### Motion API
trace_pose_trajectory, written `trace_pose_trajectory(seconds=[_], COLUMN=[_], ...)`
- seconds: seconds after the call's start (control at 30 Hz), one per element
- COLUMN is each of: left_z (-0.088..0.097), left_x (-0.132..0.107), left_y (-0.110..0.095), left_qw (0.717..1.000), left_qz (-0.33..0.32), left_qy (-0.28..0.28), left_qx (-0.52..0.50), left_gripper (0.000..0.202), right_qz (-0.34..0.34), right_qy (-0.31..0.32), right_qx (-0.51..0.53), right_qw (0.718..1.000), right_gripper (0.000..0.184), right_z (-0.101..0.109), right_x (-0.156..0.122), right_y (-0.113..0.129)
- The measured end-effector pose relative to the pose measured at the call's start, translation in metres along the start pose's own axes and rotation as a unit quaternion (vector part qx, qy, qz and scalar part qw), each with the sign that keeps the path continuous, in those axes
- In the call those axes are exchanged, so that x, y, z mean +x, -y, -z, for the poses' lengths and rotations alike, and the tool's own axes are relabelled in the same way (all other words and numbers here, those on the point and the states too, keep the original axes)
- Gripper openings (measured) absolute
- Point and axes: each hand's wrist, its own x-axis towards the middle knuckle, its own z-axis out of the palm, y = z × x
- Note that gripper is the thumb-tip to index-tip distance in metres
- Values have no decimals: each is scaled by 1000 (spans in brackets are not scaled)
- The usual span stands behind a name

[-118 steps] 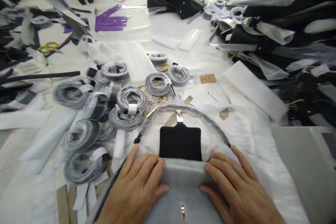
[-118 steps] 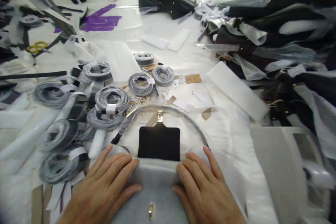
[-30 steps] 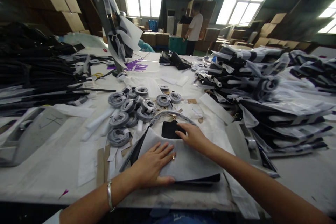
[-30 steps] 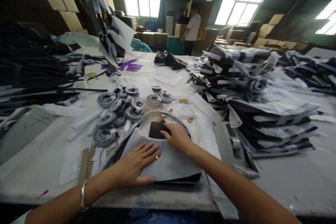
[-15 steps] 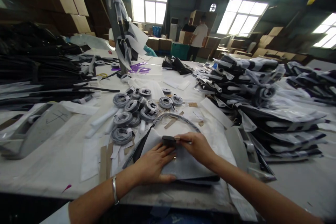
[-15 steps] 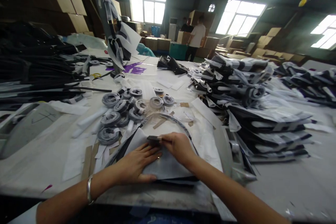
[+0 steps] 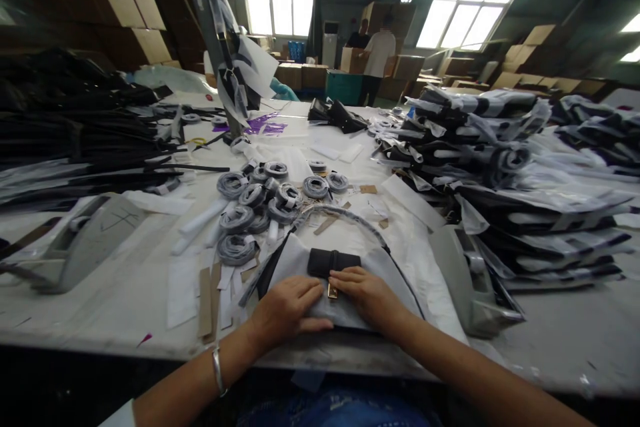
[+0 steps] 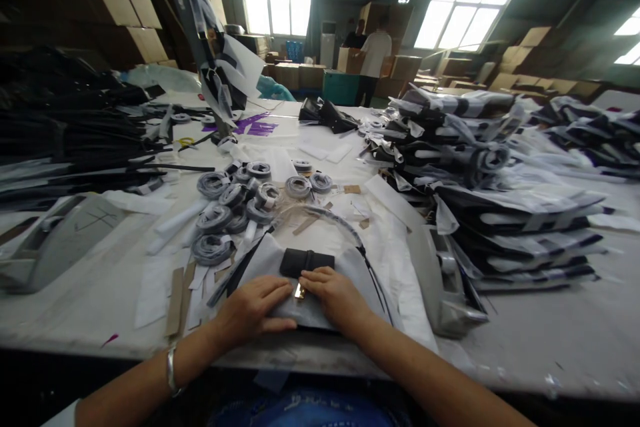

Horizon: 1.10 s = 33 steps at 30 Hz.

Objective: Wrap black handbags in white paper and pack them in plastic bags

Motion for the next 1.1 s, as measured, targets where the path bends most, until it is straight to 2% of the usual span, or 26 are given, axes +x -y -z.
trace_pose_trajectory(seconds=[0.07,0.23,0.3,0.4,0.53,0.7,0.8,1.0,1.1], left_z=[0,-1,-3,-4,5,15,12,9,10], left_x=[-3,-5,-7,-8,-4,1,-1,-4,-3], left_y=[-2,1,3,3,-2,-5,-4,-4,-6], left_qw=[1000,992,990,990,991,987,987,987,988], left_qz=[-11,-122,-137,-130,-110,-73,-67,-65,-68], left_qy=[-5,-6,1,20,55,117,117,118,117], left_qx=[0,-29,-42,-52,-58,-80,-91,-84,-78], left_gripper=[55,41,40,38,33,33,34,36,36], right_qz=[-1,-14,-22,-17,1,-4,-3,8,-13], right_qy=[4,22,32,46,62,47,48,87,100], right_qx=[-9,-14,-15,-11,-1,10,16,1,-25], right_qw=[1000,1000,999,999,998,999,999,996,995], right_gripper=[45,47,45,42,40,25,17,18,13], right_z=[-3,-9,-11,-11,-3,10,10,4,2], right_x=[-2,-7,-9,-8,-2,7,11,17,20], right_y=[0,-4,-6,-9,-8,2,2,-3,3])
